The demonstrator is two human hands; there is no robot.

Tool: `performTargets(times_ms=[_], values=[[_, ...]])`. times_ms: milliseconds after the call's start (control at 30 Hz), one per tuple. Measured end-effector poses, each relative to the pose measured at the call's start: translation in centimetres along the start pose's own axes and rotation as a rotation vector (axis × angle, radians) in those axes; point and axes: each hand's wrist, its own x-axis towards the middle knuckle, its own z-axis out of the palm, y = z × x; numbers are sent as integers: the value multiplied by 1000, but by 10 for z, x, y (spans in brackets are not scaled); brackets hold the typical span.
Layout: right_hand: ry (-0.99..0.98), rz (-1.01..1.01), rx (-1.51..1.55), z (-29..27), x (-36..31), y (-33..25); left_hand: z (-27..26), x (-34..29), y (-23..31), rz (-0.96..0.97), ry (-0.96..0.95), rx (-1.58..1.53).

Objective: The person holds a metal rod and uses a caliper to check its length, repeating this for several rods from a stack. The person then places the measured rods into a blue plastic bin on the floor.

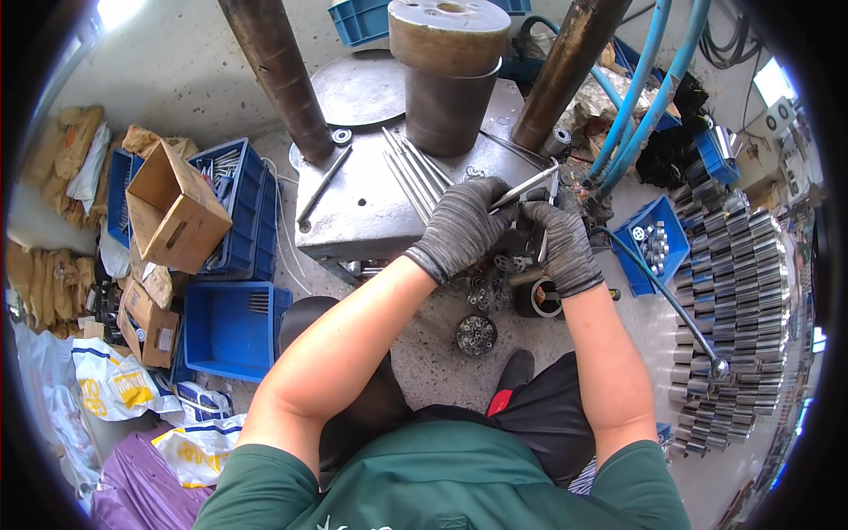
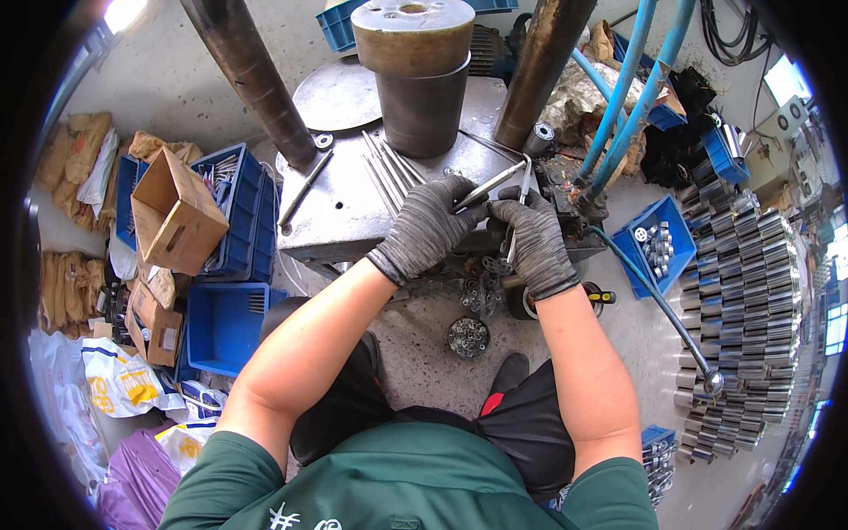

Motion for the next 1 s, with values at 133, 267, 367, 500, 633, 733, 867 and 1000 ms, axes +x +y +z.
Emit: performTargets(times_ms=[133,267,367,500,633,733,867,1000], values=[[-4,13,-46,-1,-7,-1,1,0,0,15,28,-31],[23,23,-33,0,-13,-1,0,-2,-2,26,24,-35],[31,42,-91,2,-13,-2,4,-3,-4,20,30,-39],[15,93,8,4,-13,-2,12,-2,-9,-99,18,-361],[-46,160,85,4,-13,-3,11,-4,-13,-178,-14,-700],[-112,220,140,3,-10,-2,7,-4,-13,-285,-49,-849],[-155,277,146,-2,-5,0,3,-3,-9,-284,-51,-829],[-203,267,40,-7,4,0,-4,-1,-10,-352,-29,-951]])
